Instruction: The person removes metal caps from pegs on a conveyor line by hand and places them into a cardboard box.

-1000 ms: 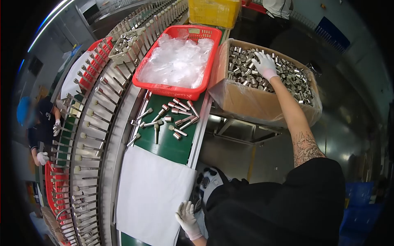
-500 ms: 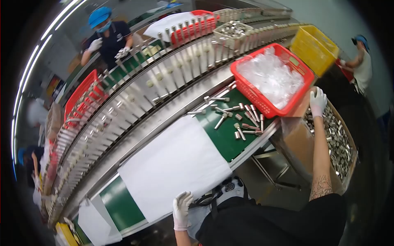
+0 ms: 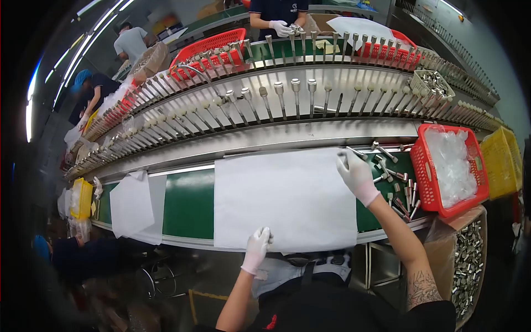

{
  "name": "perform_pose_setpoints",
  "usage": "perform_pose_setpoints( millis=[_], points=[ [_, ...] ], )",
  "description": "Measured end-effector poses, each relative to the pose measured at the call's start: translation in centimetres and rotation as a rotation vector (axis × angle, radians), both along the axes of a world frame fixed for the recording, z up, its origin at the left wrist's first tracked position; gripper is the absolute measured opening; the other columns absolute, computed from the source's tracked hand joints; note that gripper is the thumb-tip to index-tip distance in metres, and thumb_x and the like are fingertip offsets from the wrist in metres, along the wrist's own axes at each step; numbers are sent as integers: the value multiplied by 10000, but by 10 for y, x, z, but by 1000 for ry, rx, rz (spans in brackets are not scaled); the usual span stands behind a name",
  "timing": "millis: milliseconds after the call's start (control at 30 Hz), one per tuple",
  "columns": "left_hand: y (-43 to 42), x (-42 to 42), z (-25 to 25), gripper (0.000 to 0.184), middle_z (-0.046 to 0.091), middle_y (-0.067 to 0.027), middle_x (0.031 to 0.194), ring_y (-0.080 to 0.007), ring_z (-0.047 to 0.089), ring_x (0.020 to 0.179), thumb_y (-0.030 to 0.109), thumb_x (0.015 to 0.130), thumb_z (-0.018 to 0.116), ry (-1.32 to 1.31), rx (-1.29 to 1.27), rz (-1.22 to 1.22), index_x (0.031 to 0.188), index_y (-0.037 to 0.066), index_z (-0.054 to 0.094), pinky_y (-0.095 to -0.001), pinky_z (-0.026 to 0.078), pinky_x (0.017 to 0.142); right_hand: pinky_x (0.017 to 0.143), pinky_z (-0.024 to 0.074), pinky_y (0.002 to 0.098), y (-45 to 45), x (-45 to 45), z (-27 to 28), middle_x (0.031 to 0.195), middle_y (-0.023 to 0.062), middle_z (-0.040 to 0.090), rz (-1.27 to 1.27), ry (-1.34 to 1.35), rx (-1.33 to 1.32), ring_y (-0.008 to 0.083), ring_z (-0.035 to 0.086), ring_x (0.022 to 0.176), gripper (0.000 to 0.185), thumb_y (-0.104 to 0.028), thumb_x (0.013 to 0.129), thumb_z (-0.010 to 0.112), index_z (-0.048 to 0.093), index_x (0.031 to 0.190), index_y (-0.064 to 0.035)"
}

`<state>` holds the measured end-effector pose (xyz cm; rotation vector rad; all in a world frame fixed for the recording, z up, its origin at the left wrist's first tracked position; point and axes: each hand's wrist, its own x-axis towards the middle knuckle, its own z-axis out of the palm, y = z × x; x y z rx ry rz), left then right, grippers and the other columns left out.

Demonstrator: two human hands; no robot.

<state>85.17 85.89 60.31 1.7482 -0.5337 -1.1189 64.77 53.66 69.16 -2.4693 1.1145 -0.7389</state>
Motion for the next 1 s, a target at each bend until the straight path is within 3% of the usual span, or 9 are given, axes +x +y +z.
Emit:
perform_pose_setpoints(
  millis=[100,200,267,333,467,533,667,867,1000],
  points=[
    [-58,49,45,253,649,-80,744,-197,620,643,236,1062,530,-356,-105,-1,1095,12,642,-352,497,615,694,588,482,-70,73,67,878,173,698,-128,18,-312,390,721,818,382,-342,989,645,582,1240,-61],
    [-151,106,105,211,670,-191,1091,-378,666,962,166,1016,552,-1117,-344,-48,1153,27,632,-475,527,781,714,605,458,-146,141,110,1032,142,742,-223,279,-461,339,753,883,247,-281,987,626,696,1102,-75],
    [-227,136,153,239,626,-171,1217,-333,648,1070,146,988,582,-1473,-348,-55,1192,32,632,-464,534,830,765,612,446,-199,176,109,1149,109,755,-189,667,-373,316,765,963,243,-230,971,620,747,1142,-112],
    [-293,159,194,237,709,-158,1063,-354,706,925,145,954,591,-1766,-172,-82,1141,32,683,-462,557,824,800,613,455,-228,193,103,1205,96,756,-142,900,-304,317,763,1004,286,-210,959,617,760,1195,-135],
    [-392,194,185,242,764,-131,1026,-322,742,961,199,941,587,-1777,107,-583,1034,72,772,-442,573,824,830,611,447,-238,172,108,1167,99,781,-305,920,-166,297,763,1046,279,-186,955,612,802,1154,-139],
    [-417,188,173,264,789,-122,996,-296,761,982,247,932,583,-1835,204,-748,933,123,816,-444,584,822,838,600,468,-211,149,153,1228,84,765,-86,1157,-357,273,739,1118,299,-165,946,628,787,1199,-144],
    [-435,181,174,286,781,-152,943,-343,761,900,268,939,578,-1820,-5,-814,891,106,808,-473,591,754,859,598,469,-167,97,246,1143,202,758,83,1053,-258,371,744,1047,275,-108,932,588,780,1115,-36],
    [-383,120,324,310,772,-184,1000,-372,747,976,272,984,584,-1896,119,-892,924,49,792,-457,591,858,873,575,529,-242,81,175,1146,211,748,77,892,-218,412,734,1002,366,-317,1023,542,759,1075,-28],
    [-366,124,332,341,729,-199,830,-369,746,882,333,1008,558,-1925,-50,-877,948,40,722,-491,577,815,981,560,483,-299,101,113,1268,208,722,-72,923,-159,352,705,1181,469,-445,980,596,764,1219,-78]
  ],
)
